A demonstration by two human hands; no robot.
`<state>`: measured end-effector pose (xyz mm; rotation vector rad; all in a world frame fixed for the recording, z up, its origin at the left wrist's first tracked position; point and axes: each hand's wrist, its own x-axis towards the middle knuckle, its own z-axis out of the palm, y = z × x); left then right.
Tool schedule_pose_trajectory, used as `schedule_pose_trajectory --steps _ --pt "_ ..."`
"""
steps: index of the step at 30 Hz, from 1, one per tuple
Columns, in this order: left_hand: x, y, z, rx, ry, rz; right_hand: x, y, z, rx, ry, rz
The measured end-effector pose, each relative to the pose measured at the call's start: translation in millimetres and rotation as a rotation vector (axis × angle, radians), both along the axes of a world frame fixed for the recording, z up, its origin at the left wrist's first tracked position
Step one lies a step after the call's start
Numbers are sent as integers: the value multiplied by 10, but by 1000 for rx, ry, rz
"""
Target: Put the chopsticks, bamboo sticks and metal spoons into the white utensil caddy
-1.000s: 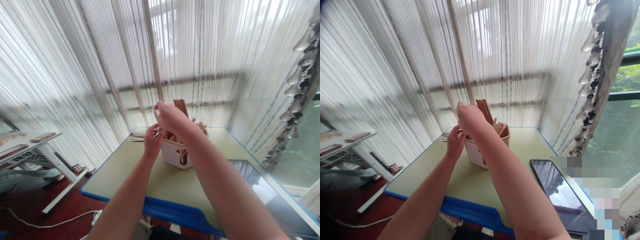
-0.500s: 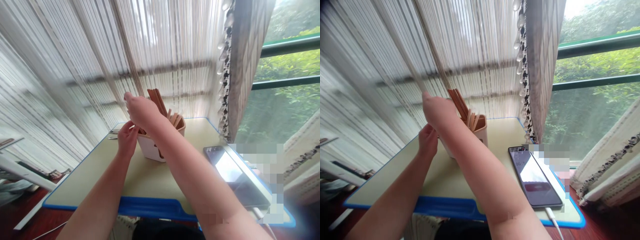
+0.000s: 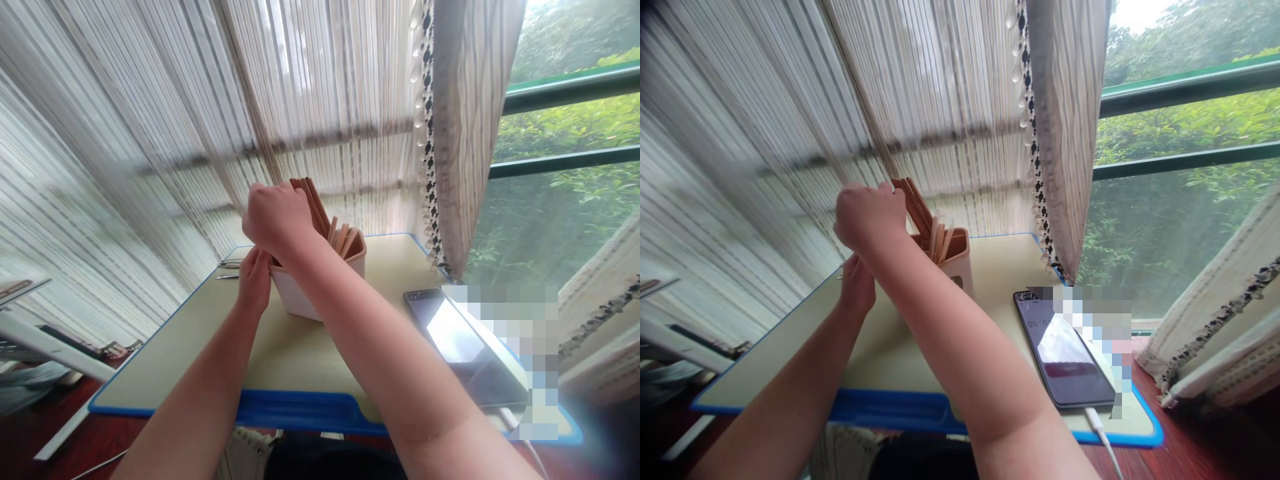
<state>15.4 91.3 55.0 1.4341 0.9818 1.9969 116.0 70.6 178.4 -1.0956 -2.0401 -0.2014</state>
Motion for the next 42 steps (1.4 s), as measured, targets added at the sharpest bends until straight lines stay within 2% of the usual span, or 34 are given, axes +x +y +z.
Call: schedule_pose_trajectory --steps 4,9,12,18,22,25,27,29,31,32,33,35,37,39,42 --pt "9 -5 6 -10 -2 11 -17 -19 22 30 53 -3" --pt "-17 -3 -3 -50 -9 60 -87 30 -48 -69 -127 42" --pt "-43 12 -22 -44 10 74 -96 37 -50 -108 -133 65" --pt "-45 8 -2 -82 76 165 2 -78 70 -61 22 141" --pt "2 -46 66 3 76 188 183 -335 253 40 223 150" --pt "22 -134 99 153 92 386 378 -588 457 89 449 89" --pt "27 -211 97 277 188 568 502 -716 562 93 604 82" --pt "36 -289 81 383 331 689 598 -768 574 154 743 46" --pt "58 -364 61 460 462 737 660 -738 442 259 790 -76" --pt "75 -401 54 496 524 730 682 -699 319 293 752 -200" --pt "96 -437 50 529 588 698 701 -651 163 297 686 -304" --pt "154 -509 55 570 731 585 737 -545 -209 319 618 -424" --pt "223 -574 73 558 844 478 766 -450 -574 341 645 -516" --pt "291 -617 96 496 884 438 773 -376 -846 342 617 -544" --pt "358 -630 116 384 857 470 740 -310 -1021 249 571 -557"
